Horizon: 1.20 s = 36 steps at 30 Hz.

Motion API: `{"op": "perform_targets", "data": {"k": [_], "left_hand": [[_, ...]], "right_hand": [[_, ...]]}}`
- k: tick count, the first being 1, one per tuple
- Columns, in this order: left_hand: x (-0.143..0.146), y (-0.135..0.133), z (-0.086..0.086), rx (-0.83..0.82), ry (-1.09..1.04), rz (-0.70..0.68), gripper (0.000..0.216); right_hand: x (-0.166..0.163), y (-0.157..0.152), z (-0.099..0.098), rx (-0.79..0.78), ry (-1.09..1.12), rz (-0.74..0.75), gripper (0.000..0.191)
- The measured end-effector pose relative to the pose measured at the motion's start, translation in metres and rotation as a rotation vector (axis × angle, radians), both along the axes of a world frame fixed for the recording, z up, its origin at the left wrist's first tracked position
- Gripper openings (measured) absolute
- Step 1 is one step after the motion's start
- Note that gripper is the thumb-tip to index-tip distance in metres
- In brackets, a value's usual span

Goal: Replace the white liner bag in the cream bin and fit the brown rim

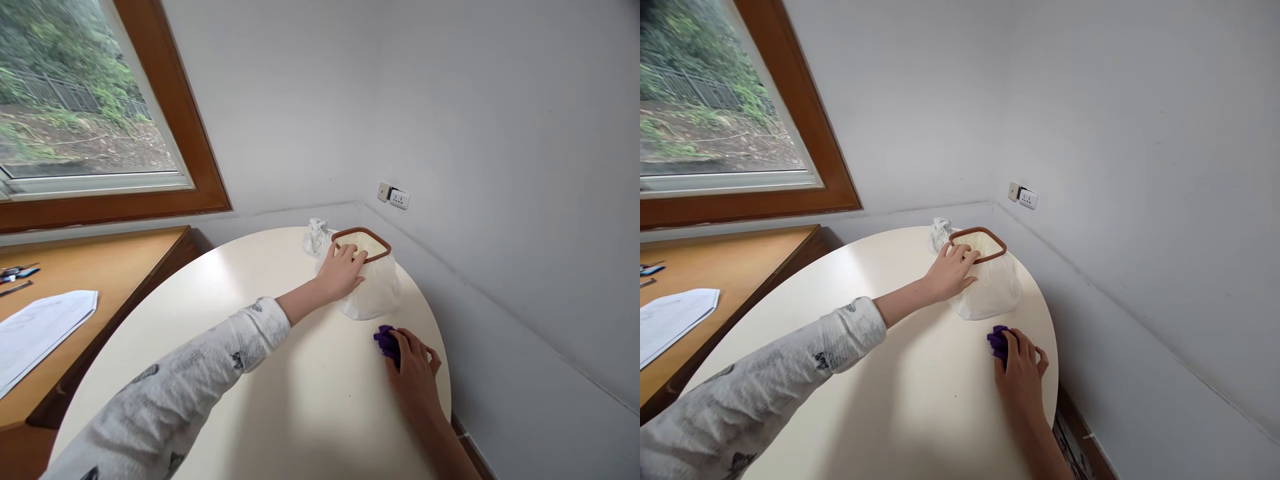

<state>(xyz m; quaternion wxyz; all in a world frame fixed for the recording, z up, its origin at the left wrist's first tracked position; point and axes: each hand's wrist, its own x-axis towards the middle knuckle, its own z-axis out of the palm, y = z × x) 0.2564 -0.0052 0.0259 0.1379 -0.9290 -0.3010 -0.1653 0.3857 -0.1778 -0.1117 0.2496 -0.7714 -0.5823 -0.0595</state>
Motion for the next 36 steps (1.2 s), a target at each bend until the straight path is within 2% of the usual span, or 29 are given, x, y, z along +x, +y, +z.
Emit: {"op": "perform_targets", "data": {"k": [3,5,7,10,13,16,19,23,26,30,36], "left_hand": [[-0.009,-0.006,0.0,0.059,-0.037,-0.057,0.047],[-0.016,-0.012,-0.005,0.068,-0.041,-0.098,0.037],[-0.022,-0.019,-0.016,0.04,0.037,-0.187,0.032],[-0.029,-0.03,-0.042,-0.03,0.188,-0.31,0.037],[-0.03,-0.035,-0.069,-0.078,0.167,-0.219,0.042],[-0.03,-0.036,-0.088,-0.14,0.13,-0.141,0.04],[-0.031,-0.038,-0.096,-0.168,0.108,-0.131,0.03],[-0.044,-0.049,-0.095,-0.201,0.071,-0.137,0.021],[-0.069,-0.063,-0.092,-0.228,0.004,-0.11,0.025],[-0.124,-0.081,-0.09,-0.29,-0.178,-0.029,0.028],[-0.216,-0.103,-0.083,-0.309,-0.223,0.183,0.033]], "right_hand": [[0.0,-0.001,0.0,0.0,0.0,0.004,0.04],[0.001,-0.001,0.001,0.001,0.0,0.002,0.04],[0.001,-0.002,0.001,-0.005,-0.001,0.003,0.04],[0.001,-0.001,0.0,-0.025,-0.01,0.007,0.039],[0.001,0.0,-0.003,-0.045,-0.028,-0.003,0.04],[0.0,0.001,-0.006,-0.052,-0.046,-0.014,0.044],[0.0,0.001,-0.007,-0.055,-0.057,-0.018,0.045],[-0.001,0.0,-0.007,-0.041,-0.068,-0.009,0.046],[-0.003,-0.002,-0.006,-0.001,-0.088,0.002,0.046],[-0.006,-0.005,-0.003,0.098,-0.136,0.047,0.043],[-0.017,-0.002,0.021,0.193,-0.202,0.26,0.037]]}}
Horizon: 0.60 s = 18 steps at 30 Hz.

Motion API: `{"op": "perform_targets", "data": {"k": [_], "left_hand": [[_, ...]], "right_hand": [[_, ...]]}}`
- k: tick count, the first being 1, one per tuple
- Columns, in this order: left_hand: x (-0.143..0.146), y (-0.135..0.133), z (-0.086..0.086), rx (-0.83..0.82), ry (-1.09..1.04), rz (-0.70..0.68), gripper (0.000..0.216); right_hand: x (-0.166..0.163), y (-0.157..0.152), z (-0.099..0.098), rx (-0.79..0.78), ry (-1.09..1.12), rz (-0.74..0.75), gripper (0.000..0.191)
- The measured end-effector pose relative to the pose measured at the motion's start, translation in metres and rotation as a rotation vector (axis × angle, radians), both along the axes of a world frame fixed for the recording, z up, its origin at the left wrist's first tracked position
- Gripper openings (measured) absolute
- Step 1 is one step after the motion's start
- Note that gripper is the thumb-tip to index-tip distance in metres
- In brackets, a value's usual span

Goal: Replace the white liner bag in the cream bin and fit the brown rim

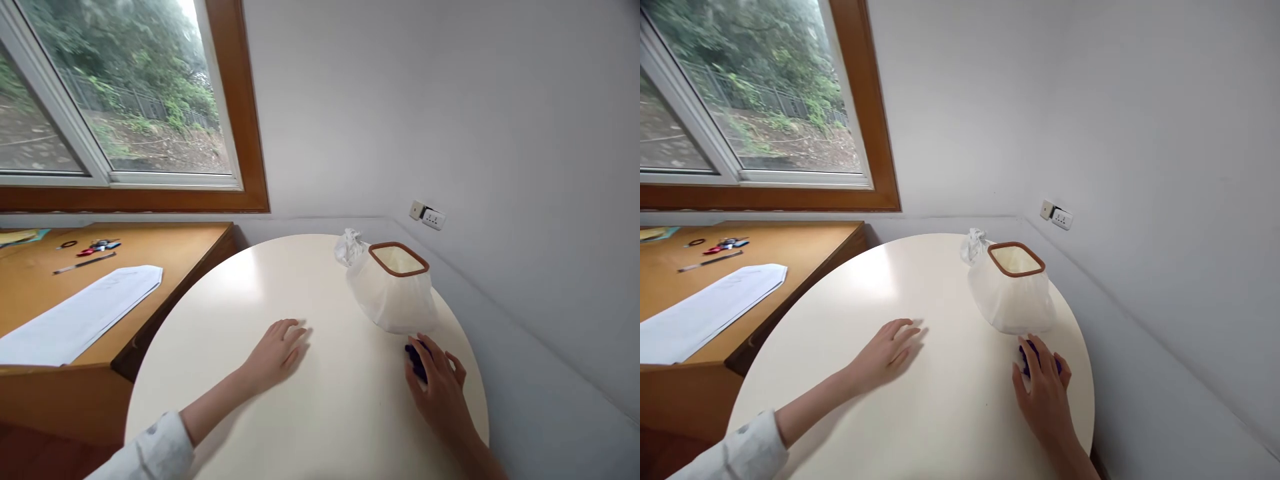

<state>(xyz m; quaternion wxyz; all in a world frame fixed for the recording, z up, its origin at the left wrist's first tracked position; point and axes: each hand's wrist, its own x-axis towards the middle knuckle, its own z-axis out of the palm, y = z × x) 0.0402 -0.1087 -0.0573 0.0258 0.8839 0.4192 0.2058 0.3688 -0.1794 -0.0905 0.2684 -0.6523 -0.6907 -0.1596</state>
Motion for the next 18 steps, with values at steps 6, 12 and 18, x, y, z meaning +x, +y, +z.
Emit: {"op": "perform_targets", "data": {"k": [6,12,18], "left_hand": [[-0.047,-0.014,0.003,0.005,0.082,0.076,0.041],[-0.056,-0.01,-0.01,-0.055,0.216,0.071,0.055],[-0.049,0.003,-0.026,-0.055,0.222,0.082,0.057]], "right_hand": [[-0.041,0.03,0.024,0.001,0.018,0.259,0.013],[-0.097,0.062,0.025,-0.079,0.008,0.455,0.015],[-0.116,0.077,0.015,-0.304,-0.137,0.557,0.052]]}}
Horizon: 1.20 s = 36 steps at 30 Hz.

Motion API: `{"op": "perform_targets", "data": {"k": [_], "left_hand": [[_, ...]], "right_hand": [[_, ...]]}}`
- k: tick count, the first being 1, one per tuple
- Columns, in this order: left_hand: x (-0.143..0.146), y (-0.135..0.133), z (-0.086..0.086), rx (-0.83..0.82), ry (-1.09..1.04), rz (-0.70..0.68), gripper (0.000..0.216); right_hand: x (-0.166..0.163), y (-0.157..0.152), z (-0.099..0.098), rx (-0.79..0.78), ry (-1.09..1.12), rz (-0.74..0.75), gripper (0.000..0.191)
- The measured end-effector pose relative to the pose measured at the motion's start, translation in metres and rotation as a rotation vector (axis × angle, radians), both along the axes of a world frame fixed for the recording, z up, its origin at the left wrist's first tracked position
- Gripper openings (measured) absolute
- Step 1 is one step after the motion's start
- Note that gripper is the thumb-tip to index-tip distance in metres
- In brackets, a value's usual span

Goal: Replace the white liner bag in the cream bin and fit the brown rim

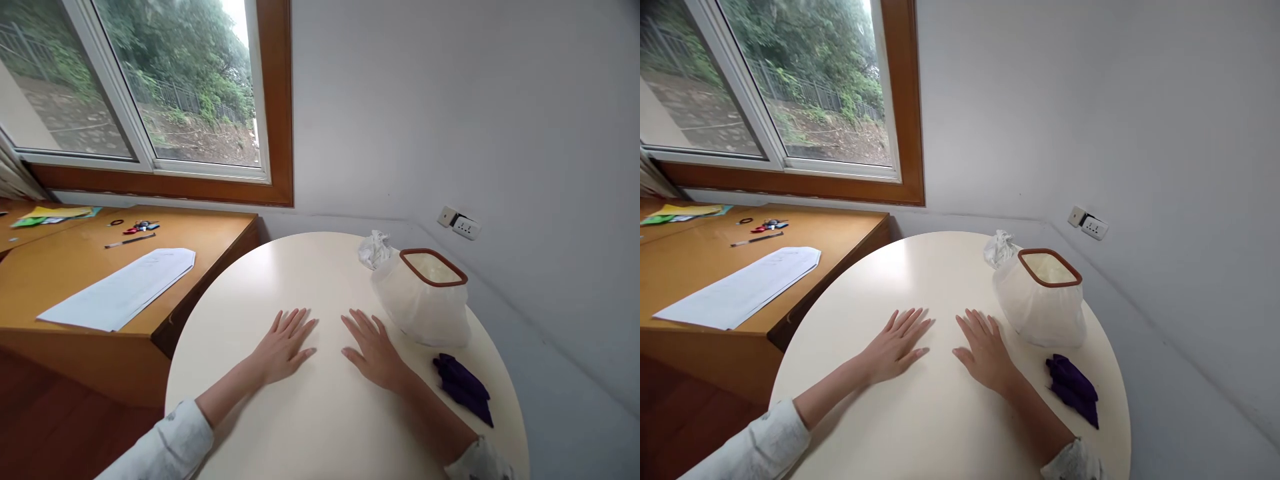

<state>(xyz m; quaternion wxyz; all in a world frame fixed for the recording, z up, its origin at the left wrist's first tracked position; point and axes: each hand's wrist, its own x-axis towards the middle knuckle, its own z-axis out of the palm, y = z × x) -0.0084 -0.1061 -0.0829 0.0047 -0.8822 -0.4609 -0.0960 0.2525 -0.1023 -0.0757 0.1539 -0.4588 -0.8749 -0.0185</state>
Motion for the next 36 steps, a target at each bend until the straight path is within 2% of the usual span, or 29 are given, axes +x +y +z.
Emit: {"op": "perform_targets", "data": {"k": [6,13,25,36], "left_hand": [[0.007,0.009,-0.011,0.013,-0.033,0.022,0.057],[0.009,0.009,-0.008,-0.075,-0.013,0.029,0.056],[0.008,0.012,-0.016,0.046,-0.014,0.011,0.057],[0.007,0.014,-0.014,-0.069,0.024,-0.002,0.058]], "right_hand": [[-0.002,0.008,-0.012,-0.163,-0.07,0.007,0.059],[-0.001,0.012,-0.019,-0.155,-0.088,0.023,0.06],[-0.002,0.015,-0.017,-0.285,-0.112,0.027,0.061],[-0.003,0.017,-0.016,-0.322,-0.1,0.017,0.06]]}}
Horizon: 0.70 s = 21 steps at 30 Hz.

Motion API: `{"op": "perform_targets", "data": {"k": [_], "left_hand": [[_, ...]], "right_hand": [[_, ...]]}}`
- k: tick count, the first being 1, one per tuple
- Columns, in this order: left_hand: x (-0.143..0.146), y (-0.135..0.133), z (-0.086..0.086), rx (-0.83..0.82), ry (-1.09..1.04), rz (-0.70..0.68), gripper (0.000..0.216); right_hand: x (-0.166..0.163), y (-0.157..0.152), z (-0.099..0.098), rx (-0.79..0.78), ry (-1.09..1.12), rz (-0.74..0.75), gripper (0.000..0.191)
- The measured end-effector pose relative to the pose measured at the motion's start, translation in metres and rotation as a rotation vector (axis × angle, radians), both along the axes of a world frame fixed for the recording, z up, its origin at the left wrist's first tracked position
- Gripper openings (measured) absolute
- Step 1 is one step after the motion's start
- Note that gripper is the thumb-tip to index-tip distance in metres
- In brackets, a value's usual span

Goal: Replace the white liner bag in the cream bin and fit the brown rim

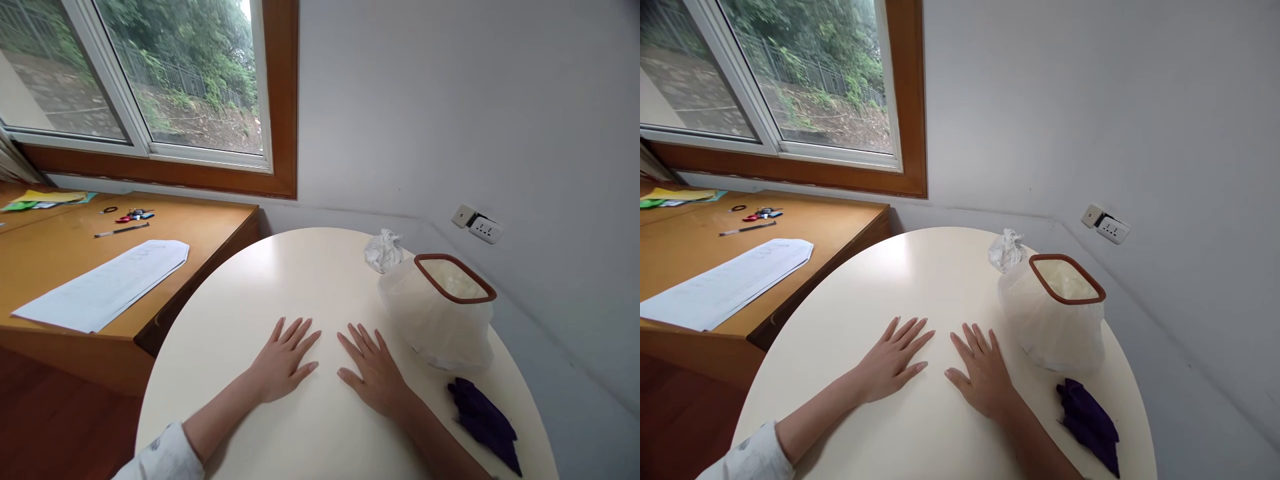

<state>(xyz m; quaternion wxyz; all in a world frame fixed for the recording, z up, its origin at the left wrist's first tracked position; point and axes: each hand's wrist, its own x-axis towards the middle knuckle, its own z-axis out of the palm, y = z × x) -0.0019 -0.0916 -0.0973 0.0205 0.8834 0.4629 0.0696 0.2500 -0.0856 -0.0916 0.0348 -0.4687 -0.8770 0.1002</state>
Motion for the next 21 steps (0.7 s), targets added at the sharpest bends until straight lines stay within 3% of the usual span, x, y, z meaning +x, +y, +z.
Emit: {"op": "perform_targets", "data": {"k": [21], "left_hand": [[0.0004,0.001,0.0001,0.002,-0.011,0.008,0.057]], "right_hand": [[0.0006,0.0018,0.002,-0.036,0.021,-0.009,0.06]]}}
